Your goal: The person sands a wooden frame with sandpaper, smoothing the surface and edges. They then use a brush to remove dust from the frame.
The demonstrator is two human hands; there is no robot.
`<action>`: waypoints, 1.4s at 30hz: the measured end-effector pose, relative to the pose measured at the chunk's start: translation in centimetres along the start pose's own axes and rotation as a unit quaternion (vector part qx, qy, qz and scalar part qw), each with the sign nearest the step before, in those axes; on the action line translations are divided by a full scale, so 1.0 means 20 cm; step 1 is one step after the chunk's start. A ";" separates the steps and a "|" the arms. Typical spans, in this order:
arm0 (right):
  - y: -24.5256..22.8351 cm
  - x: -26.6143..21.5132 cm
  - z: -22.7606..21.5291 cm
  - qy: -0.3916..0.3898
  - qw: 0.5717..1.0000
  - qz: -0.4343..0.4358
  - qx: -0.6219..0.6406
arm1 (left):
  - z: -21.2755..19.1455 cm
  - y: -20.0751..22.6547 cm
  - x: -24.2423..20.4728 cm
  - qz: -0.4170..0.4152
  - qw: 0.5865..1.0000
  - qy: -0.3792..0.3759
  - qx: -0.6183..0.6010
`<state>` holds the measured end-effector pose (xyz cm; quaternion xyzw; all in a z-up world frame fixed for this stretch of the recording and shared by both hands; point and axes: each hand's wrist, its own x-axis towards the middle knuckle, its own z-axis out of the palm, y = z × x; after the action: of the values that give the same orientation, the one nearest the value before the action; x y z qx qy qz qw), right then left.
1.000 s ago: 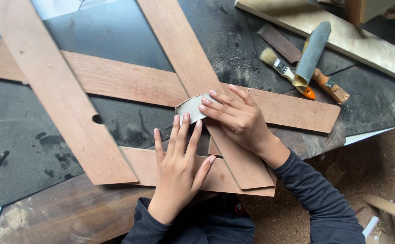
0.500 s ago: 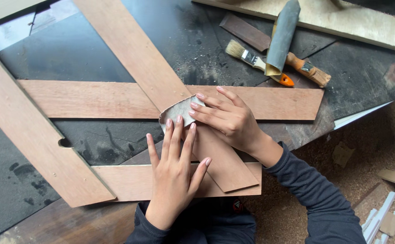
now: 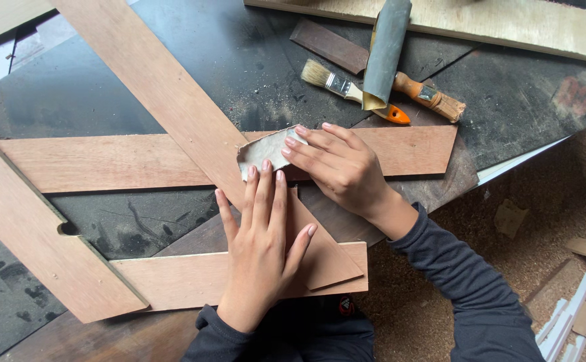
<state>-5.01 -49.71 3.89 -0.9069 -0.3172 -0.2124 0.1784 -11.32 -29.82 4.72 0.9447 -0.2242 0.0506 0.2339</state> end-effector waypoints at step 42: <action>0.32 -0.01 -0.05 0.002 0.985 0.151 -0.084 | 0.08 0.16 0.10 0.013 0.999 -0.024 -0.039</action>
<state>-1.23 -54.85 3.41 -0.9556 -0.1578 -0.2108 0.1326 -11.06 -33.89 5.02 0.9328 -0.2437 0.0219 0.2647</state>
